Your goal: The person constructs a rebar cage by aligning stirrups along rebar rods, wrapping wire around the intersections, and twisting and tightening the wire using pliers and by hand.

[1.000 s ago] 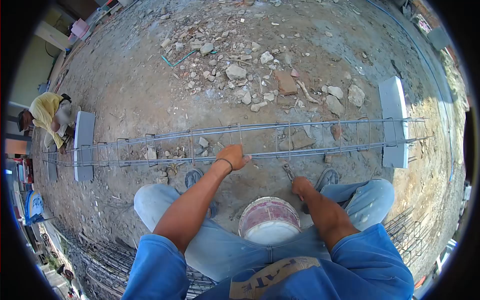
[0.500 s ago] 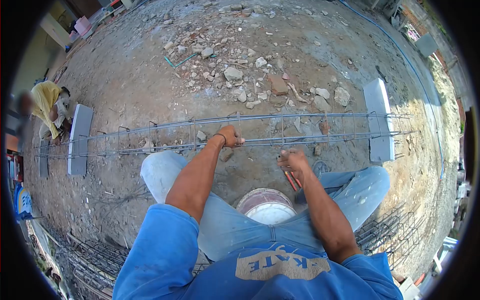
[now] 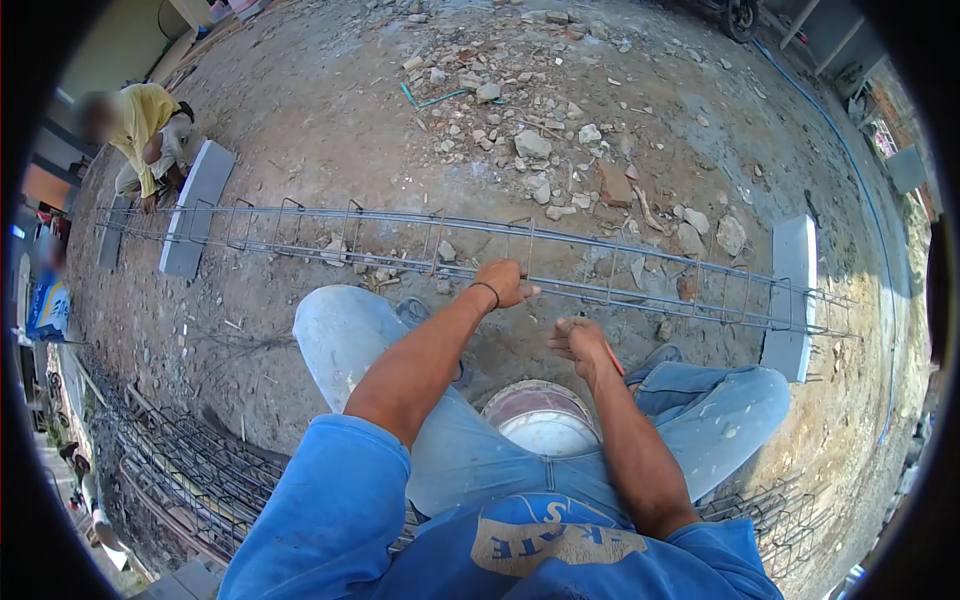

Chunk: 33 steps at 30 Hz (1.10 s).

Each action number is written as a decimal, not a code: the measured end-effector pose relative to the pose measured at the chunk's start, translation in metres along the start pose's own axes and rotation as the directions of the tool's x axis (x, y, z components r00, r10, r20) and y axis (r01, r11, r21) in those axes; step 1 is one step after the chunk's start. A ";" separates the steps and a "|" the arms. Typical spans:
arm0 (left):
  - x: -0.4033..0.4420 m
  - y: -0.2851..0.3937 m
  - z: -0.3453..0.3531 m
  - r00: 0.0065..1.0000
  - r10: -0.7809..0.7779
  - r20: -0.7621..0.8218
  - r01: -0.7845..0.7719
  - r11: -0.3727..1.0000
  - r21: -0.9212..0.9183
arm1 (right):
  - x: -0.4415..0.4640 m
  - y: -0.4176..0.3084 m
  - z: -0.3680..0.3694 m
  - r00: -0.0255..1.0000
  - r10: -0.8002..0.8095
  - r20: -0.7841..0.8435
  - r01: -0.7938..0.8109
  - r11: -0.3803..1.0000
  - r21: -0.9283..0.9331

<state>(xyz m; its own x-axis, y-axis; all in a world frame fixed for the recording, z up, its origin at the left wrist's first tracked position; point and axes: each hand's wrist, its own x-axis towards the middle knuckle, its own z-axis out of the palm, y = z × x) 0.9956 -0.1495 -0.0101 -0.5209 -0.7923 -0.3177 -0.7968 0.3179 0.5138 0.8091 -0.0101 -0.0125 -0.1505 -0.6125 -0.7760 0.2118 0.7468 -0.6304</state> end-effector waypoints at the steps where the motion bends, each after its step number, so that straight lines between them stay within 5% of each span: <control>1: -0.008 0.003 -0.003 1.000 0.024 0.012 -0.024 0.999 0.027 | 0.002 -0.001 0.006 1.000 0.001 0.010 -0.001 1.000 -0.005; 4: -0.010 0.005 0.003 1.000 -0.016 -0.026 0.017 0.997 0.072 | 0.007 -0.012 0.023 0.995 -0.097 0.026 0.098 0.994 -0.055; 17: -0.017 -0.030 -0.008 0.984 -0.082 -0.161 0.076 0.996 -0.043 | 0.015 0.001 0.035 0.999 0.023 0.047 -0.016 0.990 -0.138; 26: -0.024 -0.048 -0.048 0.983 -0.170 0.075 0.168 0.985 0.038 | 0.017 0.007 0.042 0.997 -0.012 0.078 0.025 0.985 -0.170; 33: -0.011 -0.072 -0.028 0.996 -0.086 -0.022 0.084 0.994 -0.072 | 0.024 0.012 0.030 1.000 0.003 0.021 -0.001 0.996 -0.089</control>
<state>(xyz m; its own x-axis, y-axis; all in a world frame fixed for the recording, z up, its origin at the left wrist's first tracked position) 1.0676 -0.1783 -0.0211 -0.4438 -0.8279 -0.3431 -0.8135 0.2116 0.5416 0.8366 -0.0239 -0.0378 -0.1299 -0.6156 -0.7773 0.1252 0.7674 -0.6288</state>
